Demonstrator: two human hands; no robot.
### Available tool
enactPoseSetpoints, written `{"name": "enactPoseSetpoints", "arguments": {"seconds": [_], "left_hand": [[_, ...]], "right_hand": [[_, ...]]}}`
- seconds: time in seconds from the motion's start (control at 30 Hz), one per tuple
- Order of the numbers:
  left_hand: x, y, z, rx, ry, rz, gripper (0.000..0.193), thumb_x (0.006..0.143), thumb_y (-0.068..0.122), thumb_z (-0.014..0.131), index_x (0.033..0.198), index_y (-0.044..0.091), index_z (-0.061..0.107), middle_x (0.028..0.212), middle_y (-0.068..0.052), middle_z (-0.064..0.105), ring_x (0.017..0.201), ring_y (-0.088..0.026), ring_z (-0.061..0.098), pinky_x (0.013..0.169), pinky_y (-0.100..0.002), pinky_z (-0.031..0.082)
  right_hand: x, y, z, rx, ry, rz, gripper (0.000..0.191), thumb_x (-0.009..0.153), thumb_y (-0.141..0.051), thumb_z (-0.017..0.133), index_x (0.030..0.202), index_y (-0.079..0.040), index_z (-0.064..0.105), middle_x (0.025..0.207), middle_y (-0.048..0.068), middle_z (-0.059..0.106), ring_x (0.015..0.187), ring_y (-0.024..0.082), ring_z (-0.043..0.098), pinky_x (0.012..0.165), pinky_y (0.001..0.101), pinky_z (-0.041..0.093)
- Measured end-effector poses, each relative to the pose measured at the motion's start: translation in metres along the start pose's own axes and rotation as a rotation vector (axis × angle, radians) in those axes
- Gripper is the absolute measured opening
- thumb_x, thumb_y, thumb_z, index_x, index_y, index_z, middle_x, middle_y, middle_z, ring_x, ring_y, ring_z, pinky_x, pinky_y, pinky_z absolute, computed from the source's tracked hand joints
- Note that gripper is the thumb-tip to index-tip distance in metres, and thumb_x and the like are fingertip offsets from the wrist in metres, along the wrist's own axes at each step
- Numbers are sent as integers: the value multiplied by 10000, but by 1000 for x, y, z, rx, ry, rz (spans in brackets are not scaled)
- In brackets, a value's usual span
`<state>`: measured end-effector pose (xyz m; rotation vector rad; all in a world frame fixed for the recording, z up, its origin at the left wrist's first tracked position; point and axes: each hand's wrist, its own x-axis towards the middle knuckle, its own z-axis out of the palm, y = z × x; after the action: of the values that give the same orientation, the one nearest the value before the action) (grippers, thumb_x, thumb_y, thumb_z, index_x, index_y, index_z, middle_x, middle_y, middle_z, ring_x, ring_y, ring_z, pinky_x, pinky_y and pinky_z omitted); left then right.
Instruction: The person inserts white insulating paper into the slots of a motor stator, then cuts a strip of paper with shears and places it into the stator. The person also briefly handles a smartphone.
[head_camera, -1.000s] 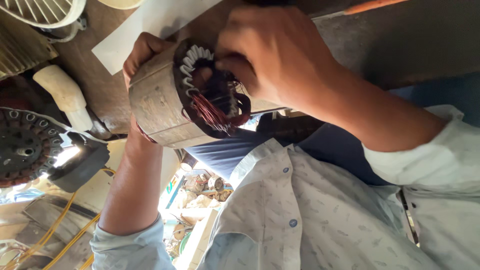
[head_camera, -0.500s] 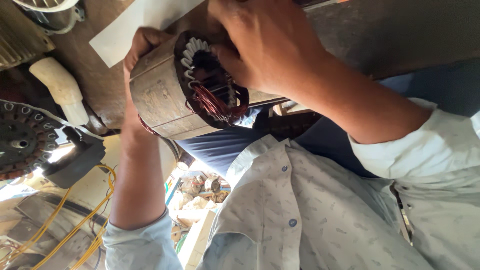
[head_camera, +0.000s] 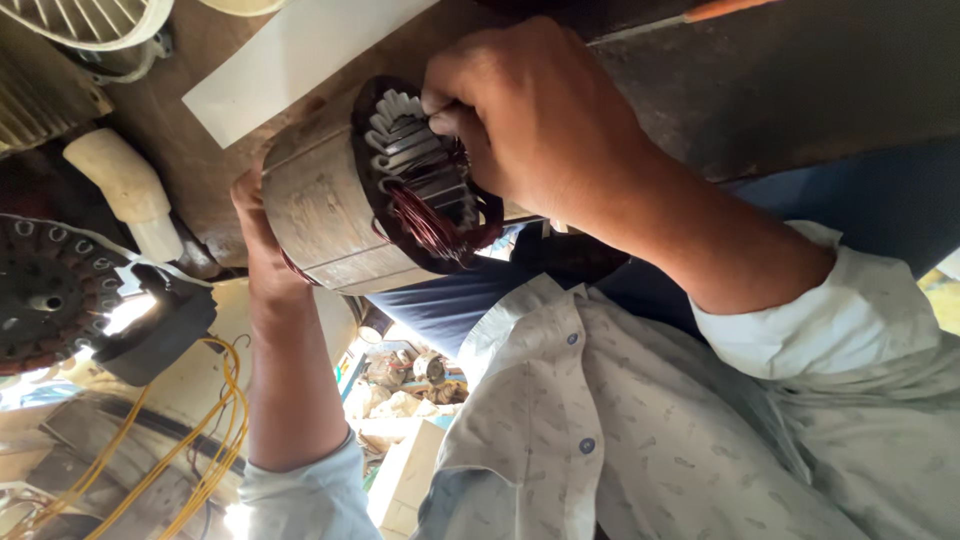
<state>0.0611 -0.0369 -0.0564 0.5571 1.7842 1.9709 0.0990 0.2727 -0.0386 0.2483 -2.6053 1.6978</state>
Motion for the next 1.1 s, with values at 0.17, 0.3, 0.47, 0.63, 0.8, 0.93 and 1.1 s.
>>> {"name": "enactPoseSetpoints", "arguments": {"seconds": [0.17,0.3,0.47,0.63,0.8,0.93,1.1], "left_hand": [[4,-3,-13,148,6,-198,682,899,316,907,1405,-27,605,1345,-98,703,1185,-134,679,1096,-314,522],[1,-17,-26,60,-19,-220,612,942,178,879,1444,-34,601,1321,-119,720,1174,-149,696,1096,-316,539],[-2,-29,-22,-118,-147,-19,765,914,251,883,1553,66,505,1464,-91,589,1314,-181,577,1161,-334,493],[9,-12,-4,-30,-209,195,905,833,270,928,1575,151,425,1595,-87,437,1454,-245,452,1229,-403,467],[9,-12,14,385,57,-16,573,855,136,761,1397,80,586,1168,-146,742,1053,-262,767,985,-342,616],[6,-32,24,474,195,297,666,842,85,755,1454,45,494,1333,-190,637,1180,-368,672,1050,-400,565],[23,-55,43,373,261,362,777,817,-41,696,1515,66,372,1441,-137,542,1274,-310,620,1051,-349,573]], "right_hand": [[6,-3,1,-44,-24,20,122,882,-25,818,891,-11,697,851,151,716,785,344,713,676,441,527],[14,-23,-16,-74,-56,-50,119,913,-17,807,969,-7,703,907,153,720,808,323,712,709,424,542],[1,-30,-34,-158,-114,-278,270,819,-94,870,1008,14,711,985,155,717,873,330,698,746,423,545],[-24,17,-16,-162,-177,-226,276,780,15,849,1007,-9,693,1024,142,717,963,338,720,806,397,562],[-55,72,-26,-311,39,-70,345,945,-109,782,1188,87,635,1166,218,674,1082,326,703,935,401,581],[-45,84,-48,-513,-15,34,352,940,-132,781,1181,84,641,1164,220,673,1080,330,698,933,408,572],[-13,62,-45,-574,-132,63,363,935,-160,781,1172,81,648,1161,222,671,1077,336,691,932,416,561]]}}
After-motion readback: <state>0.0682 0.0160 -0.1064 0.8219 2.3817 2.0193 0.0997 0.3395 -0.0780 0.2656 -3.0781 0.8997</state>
